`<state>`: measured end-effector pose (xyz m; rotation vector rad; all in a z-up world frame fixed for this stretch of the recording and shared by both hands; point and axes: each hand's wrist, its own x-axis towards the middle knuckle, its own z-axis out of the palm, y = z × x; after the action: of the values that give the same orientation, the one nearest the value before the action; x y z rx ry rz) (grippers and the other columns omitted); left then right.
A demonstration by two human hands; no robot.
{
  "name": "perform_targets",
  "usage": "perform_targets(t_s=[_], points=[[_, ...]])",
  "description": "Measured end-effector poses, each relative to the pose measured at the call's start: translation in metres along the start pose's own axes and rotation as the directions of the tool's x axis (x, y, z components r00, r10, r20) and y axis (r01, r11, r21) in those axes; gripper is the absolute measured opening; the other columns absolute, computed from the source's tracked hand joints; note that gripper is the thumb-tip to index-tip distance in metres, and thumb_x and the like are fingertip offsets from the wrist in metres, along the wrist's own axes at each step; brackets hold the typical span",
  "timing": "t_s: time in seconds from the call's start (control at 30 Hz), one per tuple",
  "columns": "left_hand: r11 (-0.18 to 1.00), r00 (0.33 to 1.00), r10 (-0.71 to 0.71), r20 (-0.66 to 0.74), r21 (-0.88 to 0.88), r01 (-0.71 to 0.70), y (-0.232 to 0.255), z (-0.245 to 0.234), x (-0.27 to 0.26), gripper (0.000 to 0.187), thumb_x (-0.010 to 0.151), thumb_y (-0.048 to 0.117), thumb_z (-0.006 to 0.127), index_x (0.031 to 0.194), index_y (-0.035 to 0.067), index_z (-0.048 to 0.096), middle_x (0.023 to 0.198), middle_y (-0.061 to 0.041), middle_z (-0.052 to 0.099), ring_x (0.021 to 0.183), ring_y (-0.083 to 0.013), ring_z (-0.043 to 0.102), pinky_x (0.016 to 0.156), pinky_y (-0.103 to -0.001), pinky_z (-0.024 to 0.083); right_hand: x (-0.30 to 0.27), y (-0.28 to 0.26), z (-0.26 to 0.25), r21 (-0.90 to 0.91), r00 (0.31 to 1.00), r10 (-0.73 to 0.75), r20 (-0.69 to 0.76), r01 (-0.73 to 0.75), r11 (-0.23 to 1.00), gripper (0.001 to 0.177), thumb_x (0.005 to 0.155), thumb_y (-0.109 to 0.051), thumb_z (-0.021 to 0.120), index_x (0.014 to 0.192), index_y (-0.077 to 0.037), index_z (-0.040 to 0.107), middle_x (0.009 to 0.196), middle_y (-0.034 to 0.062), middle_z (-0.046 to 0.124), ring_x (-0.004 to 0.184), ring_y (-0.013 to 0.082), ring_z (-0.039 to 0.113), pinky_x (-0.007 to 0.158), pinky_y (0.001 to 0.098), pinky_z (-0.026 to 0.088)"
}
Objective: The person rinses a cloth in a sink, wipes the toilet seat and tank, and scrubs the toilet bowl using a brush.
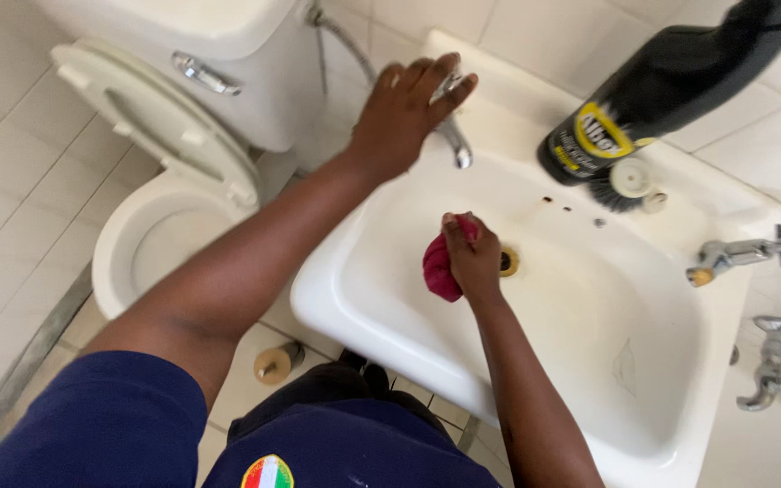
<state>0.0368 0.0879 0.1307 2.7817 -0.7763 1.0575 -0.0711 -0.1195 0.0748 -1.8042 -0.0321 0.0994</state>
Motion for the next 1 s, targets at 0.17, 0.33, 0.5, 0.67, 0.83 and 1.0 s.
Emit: perform_targets(t_s=[0.17, 0.33, 0.5, 0.67, 0.83, 1.0], points=[[0.94, 0.977, -0.202, 0.064, -0.266, 0.212, 0.063, -0.035, -0.081, 0.054, 0.103, 0.006, 0.064, 0.154, 0.017, 0.052, 0.157, -0.014, 0.044, 0.14, -0.0338, 0.046, 0.112, -0.052, 0.039, -0.014, 0.016, -0.003, -0.119, 0.997, 0.076, -0.014, -0.077, 0.99, 0.033, 0.104, -0.033, 0.06, 0.098, -0.002, 0.072, 0.071, 0.0039, 0.064, 0.062, 0.0113, 0.056, 0.058, 0.027, 0.049], [0.663, 0.83, -0.404, 0.385, -0.501, 0.556, 0.111, -0.054, -0.136, 0.059, 0.093, 0.038, 0.076, 0.144, 0.016, 0.057, 0.146, -0.012, 0.055, 0.132, -0.03, 0.057, 0.111, -0.043, 0.048, -0.006, 0.032, -0.008, 0.5, 0.882, 0.469, -0.054, -0.383, 0.777, 0.035, 0.103, -0.041, 0.056, 0.115, -0.008, 0.062, 0.103, 0.0084, 0.068, 0.088, 0.0214, 0.069, 0.074, 0.0395, 0.062], [-0.185, 0.502, -0.482, 0.718, -0.643, 0.743, 0.113, -0.076, -0.144, 0.079, 0.088, 0.062, 0.065, 0.144, 0.007, 0.054, 0.136, -0.013, 0.063, 0.124, -0.0219, 0.064, 0.103, -0.038, 0.054, -0.026, -0.028, 0.019, 0.843, 0.899, 0.407, 0.159, -0.338, 0.418, 0.044, 0.098, -0.044, 0.048, 0.122, -0.009, 0.058, 0.121, 0.0115, 0.067, 0.114, 0.0326, 0.067, 0.098, 0.0542, 0.059], [-0.698, 0.516, -0.404, 0.756, -0.619, 0.361, 0.065, -0.106, -0.171, 0.089, 0.087, 0.068, 0.064, 0.149, 0.006, 0.049, 0.135, -0.01, 0.065, 0.125, -0.0208, 0.062, 0.107, -0.038, 0.052, -0.038, -0.09, 0.093, 0.812, 0.948, -0.004, 0.318, -0.27, 0.517, 0.04, 0.107, -0.024, 0.058, 0.143, -0.011, 0.047, 0.141, 0.0134, 0.056, 0.134, 0.033, 0.056, 0.115, 0.0522, 0.052], [-0.698, 0.391, -0.677, 0.623, -0.713, -0.071, -0.013, -0.133, -0.26, 0.07, 0.09, 0.039, 0.077, 0.146, 0.012, 0.045, 0.136, -0.009, 0.059, 0.126, -0.026, 0.06, 0.11, -0.052, 0.051, -0.05, -0.099, 0.227, 0.564, 0.916, -0.062, 0.396, -0.19, 0.803, 0.05, 0.109, -0.023, 0.054, 0.157, -0.018, 0.039, 0.157, 0.0129, 0.046, 0.14, 0.0292, 0.051, 0.117, 0.0468, 0.047], [-0.76, 0.261, -0.649, 0.714, -0.628, -0.169, -0.108, -0.108, -0.42, 0.067, 0.088, 0.022, 0.076, 0.146, 0.01, 0.045, 0.139, -0.012, 0.059, 0.128, -0.031, 0.061, 0.108, -0.053, 0.054, -0.063, -0.019, 0.395, 0.372, 0.872, 0.083, 0.483, -0.291, 0.881, 0.057, 0.106, -0.024, 0.058, 0.16, -0.014, 0.04, 0.156, 0.0122, 0.05, 0.138, 0.0257, 0.051, 0.114, 0.0401, 0.044]])
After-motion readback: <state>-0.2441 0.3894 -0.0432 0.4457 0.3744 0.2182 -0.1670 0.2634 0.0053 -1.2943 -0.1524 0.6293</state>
